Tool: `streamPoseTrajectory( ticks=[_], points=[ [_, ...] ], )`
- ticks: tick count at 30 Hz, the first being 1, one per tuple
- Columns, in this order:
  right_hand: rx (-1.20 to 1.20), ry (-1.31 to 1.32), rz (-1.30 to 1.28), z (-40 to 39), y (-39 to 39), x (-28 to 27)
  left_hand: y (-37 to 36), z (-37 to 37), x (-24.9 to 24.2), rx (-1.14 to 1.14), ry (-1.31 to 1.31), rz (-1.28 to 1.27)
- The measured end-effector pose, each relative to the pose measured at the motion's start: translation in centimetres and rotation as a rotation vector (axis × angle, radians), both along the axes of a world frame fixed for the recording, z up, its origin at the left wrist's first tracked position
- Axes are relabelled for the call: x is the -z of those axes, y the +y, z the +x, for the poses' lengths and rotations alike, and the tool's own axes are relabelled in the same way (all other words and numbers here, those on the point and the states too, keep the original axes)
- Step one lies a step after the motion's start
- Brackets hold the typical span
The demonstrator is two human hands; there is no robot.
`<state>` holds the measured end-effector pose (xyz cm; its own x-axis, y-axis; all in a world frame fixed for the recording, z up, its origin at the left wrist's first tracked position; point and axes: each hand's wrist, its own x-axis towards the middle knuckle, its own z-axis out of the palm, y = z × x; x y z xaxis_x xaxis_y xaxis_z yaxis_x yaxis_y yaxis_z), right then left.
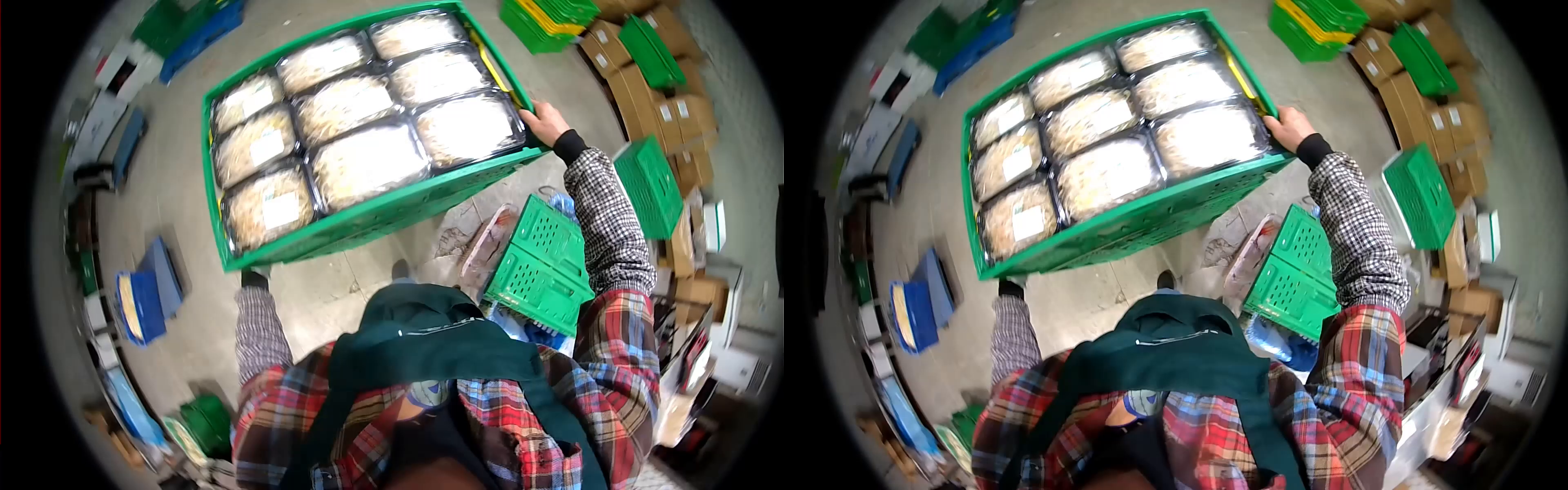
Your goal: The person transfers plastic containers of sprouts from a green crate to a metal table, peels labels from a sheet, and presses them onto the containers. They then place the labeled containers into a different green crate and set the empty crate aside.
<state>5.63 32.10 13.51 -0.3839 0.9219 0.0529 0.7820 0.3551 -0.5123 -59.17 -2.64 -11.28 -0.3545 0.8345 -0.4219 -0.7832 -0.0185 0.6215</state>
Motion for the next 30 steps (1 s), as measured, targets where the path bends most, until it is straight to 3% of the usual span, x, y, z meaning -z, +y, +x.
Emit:
streamPoseTrajectory(
  ticks=[1, 2, 3, 5, 7, 9, 10, 11, 12, 14, 15, 17, 18, 20, 21, 22, 23, 24, 25, 26, 27, 29, 30],
  points=[
    [0.010, -0.007, 0.017, -0.2, -0.5, -0.3, 0.2, -1.7, 1.8, -0.005, -0.069, 0.018],
    [0.020, -0.018, 0.041, -0.3, -0.3, -0.2, 0.3, 0.1, -0.4, -0.054, -0.027, -0.031],
    [0.020, -0.036, 0.069, -0.9, 0.5, -0.6, -0.8, -6.7, 5.9, -0.018, -0.050, -0.070],
    [0.045, -0.002, 0.109, -0.7, 0.7, 0.3, 0.5, -2.1, -0.4, 0.058, -0.280, 0.072],
    [0.078, -0.008, -0.057, -1.1, 0.2, -0.5, 0.2, -3.3, 1.0, 0.020, -0.174, -0.041],
    [-0.017, 0.443, -0.068, 1.9, 0.2, 3.1, 0.0, -3.9, 2.4, -0.075, -0.034, -0.194],
    [0.016, 0.783, -0.547, 4.5, -0.8, 3.1, -0.8, -3.9, 3.3, -0.144, 0.054, -0.292],
    [0.046, 0.899, -0.576, 8.5, -1.9, 4.8, -2.0, -3.5, 4.3, -0.214, 0.156, -0.408],
    [0.239, 0.786, -0.446, 12.4, -4.4, 6.0, -3.8, -2.8, 5.4, -0.261, 0.266, -0.537],
    [0.333, 0.156, -0.232, 24.1, -8.8, 14.5, -8.7, 0.0, 8.3, -0.206, 0.383, -0.854],
    [0.531, -0.117, -0.117, 28.4, -13.6, 19.4, -10.7, 1.7, 9.1, -0.043, 0.170, -1.165],
    [0.632, -0.448, -0.558, 32.8, -20.5, 28.8, -11.3, 8.0, 11.4, 0.297, 0.506, -1.351],
    [0.649, -0.396, -0.503, 34.1, -24.2, 31.9, -10.9, 11.6, 12.6, 0.513, 0.770, -1.351],
    [0.647, -0.537, -0.510, 34.2, -27.4, 35.8, -8.6, 18.4, 17.6, 0.885, 1.360, -1.150],
    [0.658, -0.528, -0.559, 34.1, -27.8, 37.3, -6.5, 27.8, 15.4, 0.790, 1.450, -0.950],
    [0.567, -0.630, -0.514, 33.9, -28.0, 38.6, -2.5, 35.7, 12.3, 0.976, 1.507, -0.722],
    [0.511, -0.639, -0.533, 33.6, -27.9, 38.0, -0.4, 44.3, 8.1, 0.983, 1.654, -0.246],
    [0.463, -0.649, -0.527, 33.8, -28.0, 38.4, 2.6, 50.5, 7.5, 1.115, 1.472, -0.312],
    [0.414, -0.657, -0.523, 34.1, -28.4, 38.9, 3.8, 55.8, 8.3, 1.161, 1.508, -0.055],
    [0.372, -0.671, -0.474, 34.6, -28.4, 39.3, 5.0, 61.4, 7.3, 1.228, 1.286, 0.025],
    [0.328, -0.688, -0.425, 35.3, -28.2, 39.7, 6.5, 66.6, 5.3, 1.375, 1.361, 0.124],
    [0.331, -0.672, -0.201, 36.4, -27.2, 39.4, 7.9, 74.3, 6.2, 1.671, 1.601, 0.311],
    [0.300, -0.652, -0.143, 36.9, -26.6, 36.1, 7.9, 77.4, 7.3, 1.655, 1.713, 0.418]
  ],
)
